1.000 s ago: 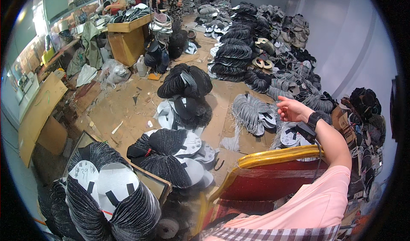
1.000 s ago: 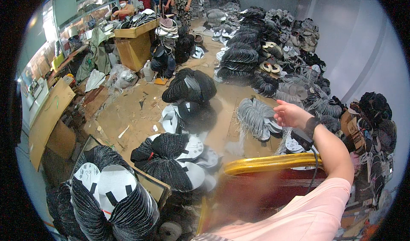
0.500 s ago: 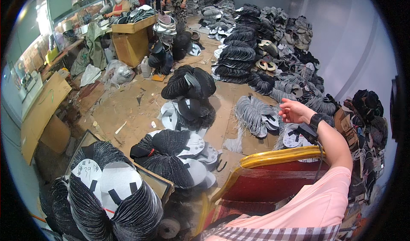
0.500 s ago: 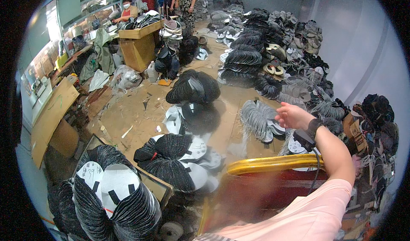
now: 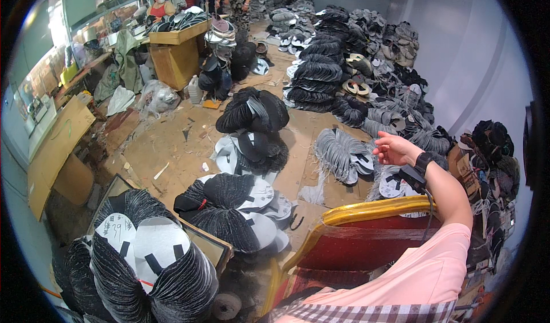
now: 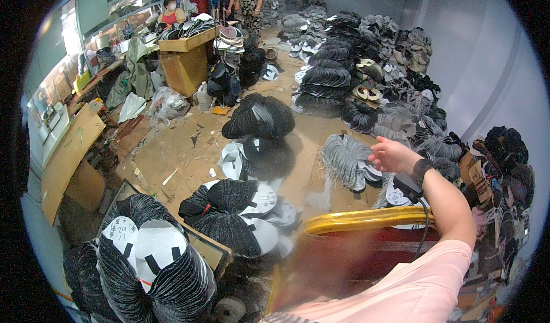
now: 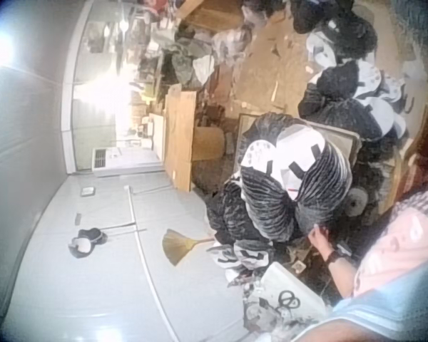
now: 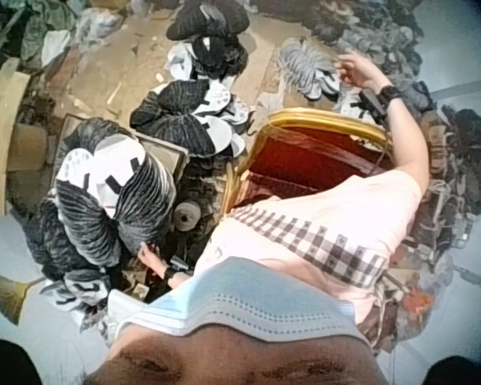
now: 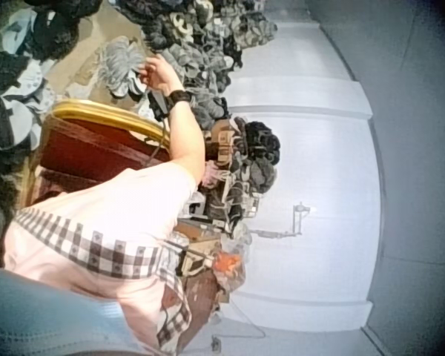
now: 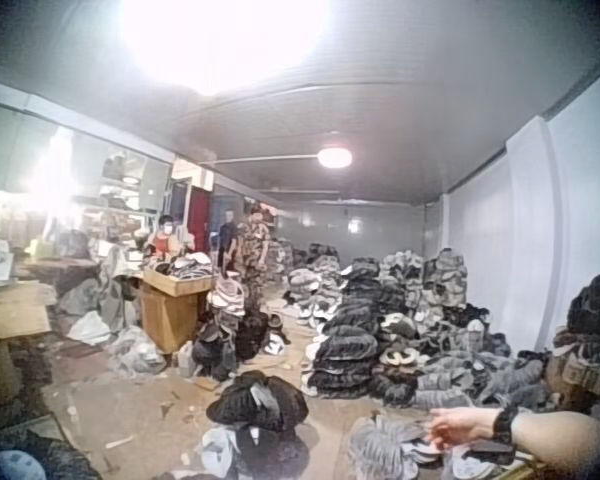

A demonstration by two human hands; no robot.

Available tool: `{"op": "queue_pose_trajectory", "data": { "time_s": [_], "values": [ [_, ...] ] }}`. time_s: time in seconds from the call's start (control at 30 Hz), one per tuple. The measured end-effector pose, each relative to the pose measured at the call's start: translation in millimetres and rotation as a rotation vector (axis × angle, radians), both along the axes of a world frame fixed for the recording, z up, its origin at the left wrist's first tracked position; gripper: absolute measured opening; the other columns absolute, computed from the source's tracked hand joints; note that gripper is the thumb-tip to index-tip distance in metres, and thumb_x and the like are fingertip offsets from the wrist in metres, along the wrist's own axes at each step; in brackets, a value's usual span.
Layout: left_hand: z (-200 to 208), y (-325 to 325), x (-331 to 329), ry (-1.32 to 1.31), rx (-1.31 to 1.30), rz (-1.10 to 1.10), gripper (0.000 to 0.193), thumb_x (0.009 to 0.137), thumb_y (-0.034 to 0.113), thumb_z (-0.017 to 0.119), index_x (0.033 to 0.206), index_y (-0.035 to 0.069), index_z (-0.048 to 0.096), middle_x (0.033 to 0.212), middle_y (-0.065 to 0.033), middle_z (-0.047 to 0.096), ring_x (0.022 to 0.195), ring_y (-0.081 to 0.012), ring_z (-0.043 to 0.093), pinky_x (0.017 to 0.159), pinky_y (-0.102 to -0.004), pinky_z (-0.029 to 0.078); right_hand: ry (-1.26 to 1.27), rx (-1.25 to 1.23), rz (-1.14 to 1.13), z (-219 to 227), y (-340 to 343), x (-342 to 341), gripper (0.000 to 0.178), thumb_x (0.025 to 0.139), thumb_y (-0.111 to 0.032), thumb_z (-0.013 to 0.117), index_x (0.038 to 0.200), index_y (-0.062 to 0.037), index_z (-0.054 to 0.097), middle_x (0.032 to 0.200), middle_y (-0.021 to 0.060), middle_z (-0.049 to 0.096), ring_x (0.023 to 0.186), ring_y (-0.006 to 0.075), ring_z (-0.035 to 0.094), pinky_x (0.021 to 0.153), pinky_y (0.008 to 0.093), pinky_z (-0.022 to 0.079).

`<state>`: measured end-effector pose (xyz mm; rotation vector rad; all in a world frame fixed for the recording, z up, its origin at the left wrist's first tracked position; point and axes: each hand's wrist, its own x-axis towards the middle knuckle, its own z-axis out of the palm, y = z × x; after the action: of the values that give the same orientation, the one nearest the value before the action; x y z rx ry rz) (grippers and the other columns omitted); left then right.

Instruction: The person is trimming excess threads and lining from shoe components using scissors and then organizing the parts.

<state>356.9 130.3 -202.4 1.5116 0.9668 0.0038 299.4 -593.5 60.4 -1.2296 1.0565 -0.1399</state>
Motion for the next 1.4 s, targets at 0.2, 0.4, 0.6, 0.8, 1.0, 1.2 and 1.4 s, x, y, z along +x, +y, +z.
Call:
{"op": "queue_pose_trajectory", "data": {
  "time_s": [0.2,0.4,0.6,0.8,1.0,1.2,1.4],
  "values": [
    [2,-3,2,0.011,0.021,-0.001,0.044,0.083,0.030,0.067,0.112,0.003,0.049,0.091,-0.0098,0.057,0.073,-0.0181,0.053,0.058,-0.0293,0.044,-0.021,-0.002,0.010,-2,-1,1,0.078,0.088,-0.012,0.052,0.144,-0.0211,-0.002,0.080,0.0079,0.058,0.061,0.0129,0.051,0.057,0.0298,0.045],
    [0,0,0,0.017,0.007,-0.001,0.044,0.083,0.031,0.066,0.112,0.004,0.048,0.095,-0.0100,0.058,0.075,-0.0185,0.055,0.060,-0.0301,0.046,-0.010,-0.003,0.006,2,2,1,0.080,0.088,-0.011,0.052,0.144,-0.0217,-0.004,0.080,0.0075,0.059,0.061,0.0127,0.052,0.058,0.0296,0.045],
    [2,2,-1,0.030,0.008,-0.019,0.043,0.083,0.032,0.066,0.112,0.005,0.048,0.097,-0.0085,0.058,0.076,-0.0181,0.055,0.060,-0.0298,0.046,0.011,-0.021,0.016,4,3,0,0.080,0.089,-0.011,0.050,0.144,-0.0232,-0.007,0.080,0.0072,0.060,0.062,0.0123,0.052,0.058,0.0294,0.044],
    [-8,7,-1,0.018,0.004,-0.025,0.041,0.083,0.031,0.066,0.110,0.006,0.048,0.094,-0.0081,0.059,0.074,-0.0176,0.055,0.059,-0.0292,0.045,0.019,-0.033,-0.015,8,8,3,0.077,0.090,-0.011,0.049,0.145,-0.0243,-0.004,0.080,0.0068,0.060,0.063,0.0120,0.052,0.060,0.0299,0.045],
    [-11,8,-1,0.001,-0.013,-0.025,0.038,0.083,0.031,0.066,0.107,0.006,0.049,0.092,-0.0076,0.059,0.074,-0.0177,0.055,0.060,-0.0295,0.045,0.019,-0.019,-0.003,8,7,2,0.076,0.090,-0.011,0.049,0.145,-0.0241,-0.002,0.080,0.0062,0.059,0.063,0.0118,0.052,0.061,0.0292,0.046],
    [-7,5,-1,-0.019,-0.017,-0.025,0.037,0.083,0.031,0.066,0.105,0.006,0.050,0.090,-0.0066,0.059,0.074,-0.0172,0.055,0.060,-0.0296,0.045,0.015,-0.015,0.001,6,5,1,0.077,0.089,-0.011,0.050,0.144,-0.0242,-0.002,0.080,0.0063,0.059,0.063,0.0117,0.052,0.061,0.0291,0.046],
    [-10,7,-3,-0.033,-0.003,-0.032,0.036,0.083,0.032,0.066,0.103,0.007,0.051,0.088,-0.0059,0.059,0.072,-0.0167,0.055,0.058,-0.0285,0.044,0.023,-0.017,-0.028,4,4,1,0.079,0.089,-0.012,0.051,0.144,-0.0251,-0.004,0.080,0.0068,0.060,0.062,0.0128,0.052,0.060,0.0298,0.046]
  ]
}}
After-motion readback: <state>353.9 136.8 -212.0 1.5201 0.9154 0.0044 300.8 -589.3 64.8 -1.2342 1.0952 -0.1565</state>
